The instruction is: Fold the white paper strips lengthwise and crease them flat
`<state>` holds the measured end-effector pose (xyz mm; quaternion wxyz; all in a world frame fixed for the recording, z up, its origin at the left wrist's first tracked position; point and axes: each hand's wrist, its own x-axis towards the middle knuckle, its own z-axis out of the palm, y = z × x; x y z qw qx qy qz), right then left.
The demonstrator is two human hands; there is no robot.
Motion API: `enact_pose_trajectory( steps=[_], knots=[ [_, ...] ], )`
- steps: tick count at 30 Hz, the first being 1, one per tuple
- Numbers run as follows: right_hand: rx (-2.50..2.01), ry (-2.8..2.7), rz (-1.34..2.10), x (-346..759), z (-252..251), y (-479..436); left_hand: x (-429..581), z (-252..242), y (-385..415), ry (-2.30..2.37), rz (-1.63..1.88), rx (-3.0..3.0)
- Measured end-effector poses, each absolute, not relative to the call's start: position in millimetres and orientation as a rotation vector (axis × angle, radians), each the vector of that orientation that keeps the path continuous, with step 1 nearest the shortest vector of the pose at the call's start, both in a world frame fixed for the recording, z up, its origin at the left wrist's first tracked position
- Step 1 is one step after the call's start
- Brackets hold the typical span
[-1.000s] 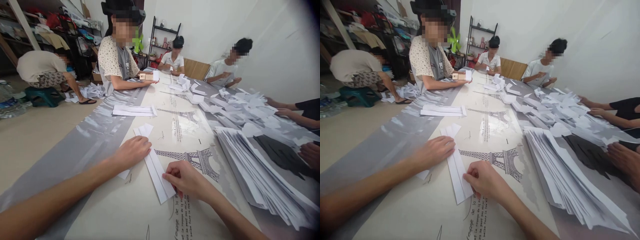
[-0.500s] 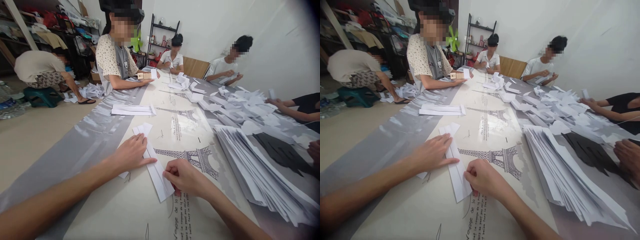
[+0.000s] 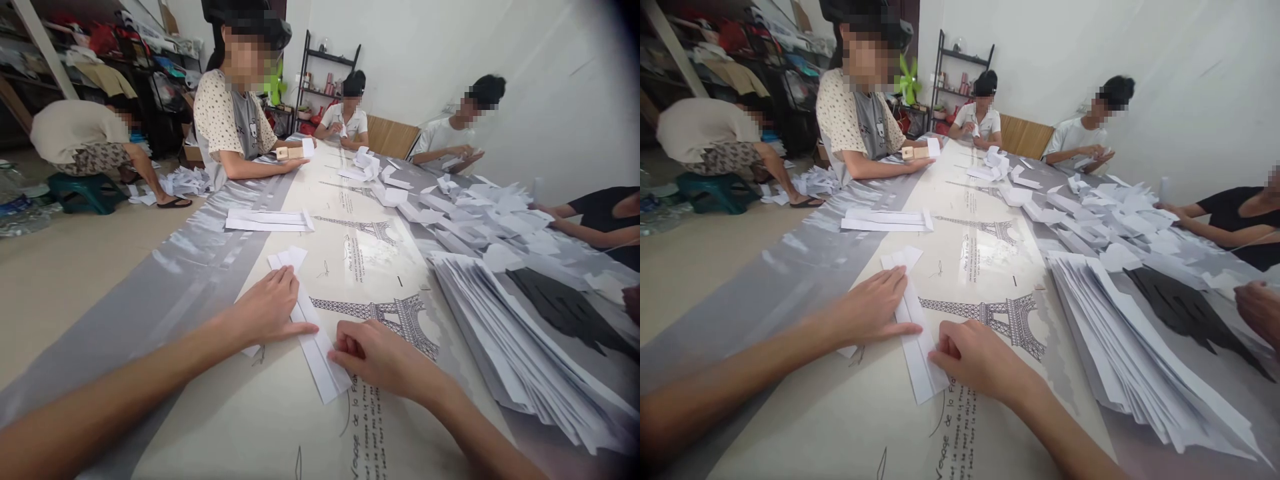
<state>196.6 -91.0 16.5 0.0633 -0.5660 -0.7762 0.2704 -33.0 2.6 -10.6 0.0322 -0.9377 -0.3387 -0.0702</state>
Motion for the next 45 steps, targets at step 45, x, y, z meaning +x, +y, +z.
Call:
enact_pose_trajectory(
  steps=[45],
  knots=[
    [-1.216, -2.786, -0.37, 173, -17, -130, -34, -7, 17, -1.006, -0.242, -2.811]
  ],
)
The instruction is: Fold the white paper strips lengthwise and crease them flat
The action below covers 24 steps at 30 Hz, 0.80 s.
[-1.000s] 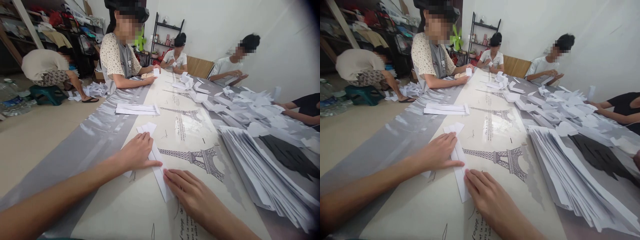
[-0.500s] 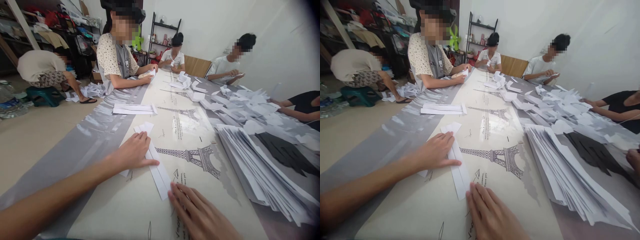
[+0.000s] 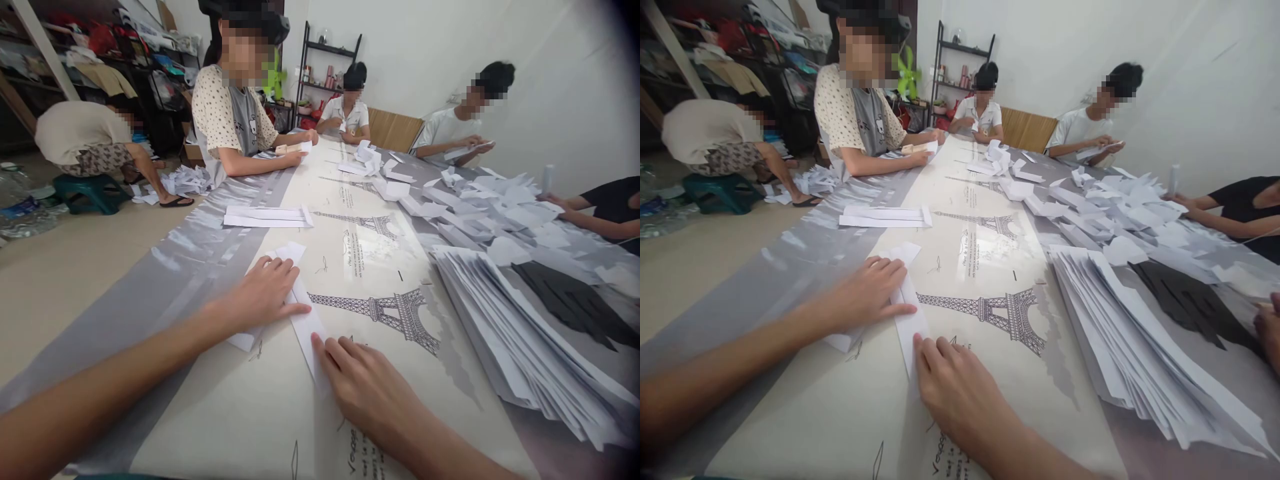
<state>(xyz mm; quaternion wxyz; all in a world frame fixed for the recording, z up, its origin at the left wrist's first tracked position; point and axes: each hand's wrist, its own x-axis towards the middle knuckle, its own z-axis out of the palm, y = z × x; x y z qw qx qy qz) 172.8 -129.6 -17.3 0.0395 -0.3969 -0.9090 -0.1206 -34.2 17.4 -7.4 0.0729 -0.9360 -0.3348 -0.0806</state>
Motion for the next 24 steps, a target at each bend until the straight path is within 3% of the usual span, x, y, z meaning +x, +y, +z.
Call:
enact_pose_trajectory(
  steps=[10, 18, 24],
  knots=[
    [-1.142, -2.857, -0.431, 174, -12, -143, -51, -21, 55, -1.323, -0.503, -2.865],
    [-1.044, -3.138, -0.039, 162, 17, -101, -54, -31, 77, -1.582, -0.874, -2.825],
    [-1.25, -2.792, 0.092, 159, -2, -85, -59, -37, 90, -1.648, -1.082, -2.848]
  ],
)
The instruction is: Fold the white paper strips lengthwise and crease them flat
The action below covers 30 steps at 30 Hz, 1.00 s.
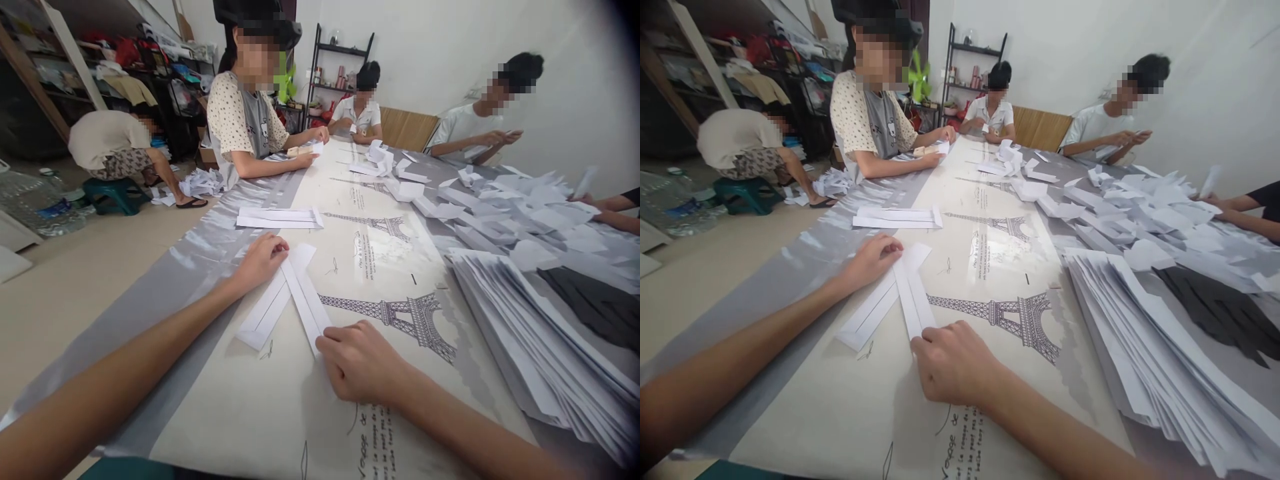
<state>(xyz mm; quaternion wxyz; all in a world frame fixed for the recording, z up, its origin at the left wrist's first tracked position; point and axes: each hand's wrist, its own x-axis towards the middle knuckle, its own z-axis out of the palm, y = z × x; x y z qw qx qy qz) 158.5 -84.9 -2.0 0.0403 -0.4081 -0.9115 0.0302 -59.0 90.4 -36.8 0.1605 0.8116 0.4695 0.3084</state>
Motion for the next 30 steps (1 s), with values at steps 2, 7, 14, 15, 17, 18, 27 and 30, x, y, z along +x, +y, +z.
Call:
enact_pose_trajectory(
  steps=[2, 7, 14, 15, 17, 18, 27, 30],
  knots=[
    [-1.339, -2.644, 0.205, 160, -9, -84, -61, -38, 94, 1.329, 0.898, 2.273],
    [-1.527, -2.282, 0.455, 166, -9, -82, -65, -38, 94, 1.282, 0.937, 2.147],
    [-1.659, -1.98, 0.568, 174, -2, -77, -68, -19, 79, 1.035, 0.988, 1.753],
    [-1.621, -1.973, 0.633, 176, -2, -76, -67, -16, 76, 0.977, 1.026, 1.651],
    [-1.513, -1.941, 0.761, 179, 0, -72, -66, -12, 70, 0.883, 1.088, 1.511],
    [-1.464, -1.916, 0.793, 183, 2, -71, -65, -10, 67, 0.853, 1.105, 1.49],
    [-1.501, -2.345, 0.425, 209, 23, -75, -60, -2, 51, 0.886, 1.041, 1.913],
    [-1.508, -2.438, 0.446, 193, 10, -82, -54, -4, 43, 0.853, 0.887, 2.201]
  ],
)
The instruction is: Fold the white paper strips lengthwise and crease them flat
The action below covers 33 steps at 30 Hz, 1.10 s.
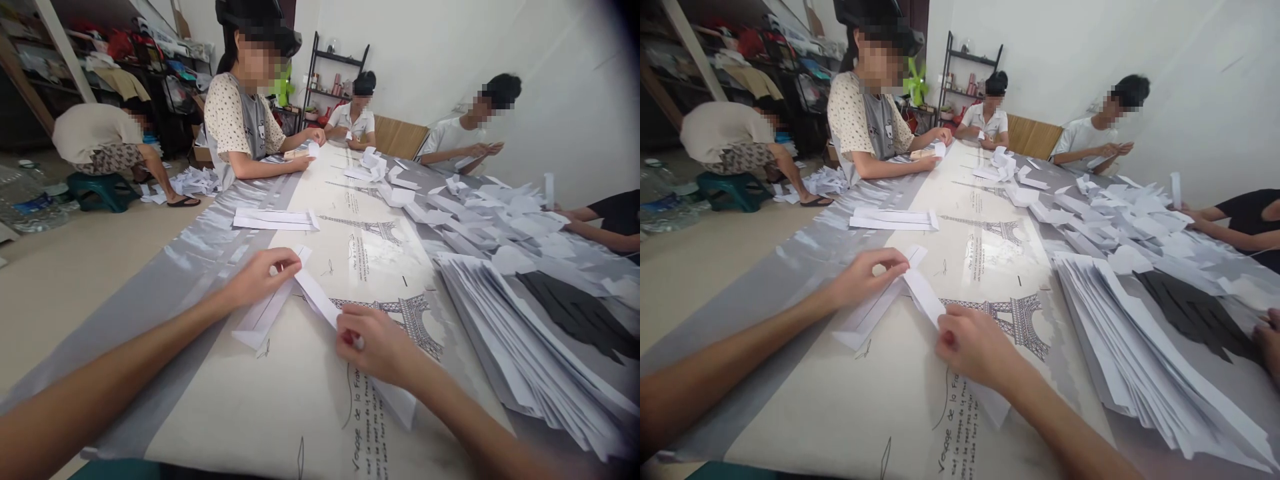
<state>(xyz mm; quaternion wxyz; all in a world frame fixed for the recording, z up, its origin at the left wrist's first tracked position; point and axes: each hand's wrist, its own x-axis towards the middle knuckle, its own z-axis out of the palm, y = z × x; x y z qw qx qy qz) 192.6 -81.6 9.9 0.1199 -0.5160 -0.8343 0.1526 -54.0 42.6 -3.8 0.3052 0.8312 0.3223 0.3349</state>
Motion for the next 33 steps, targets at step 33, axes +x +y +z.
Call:
enact_pose_trajectory(
  steps=[33],
  knots=[
    [-1.698, -2.037, 0.64, 182, 4, -83, -50, -12, 30, 0.37, 0.69, 2.933]
  ],
)
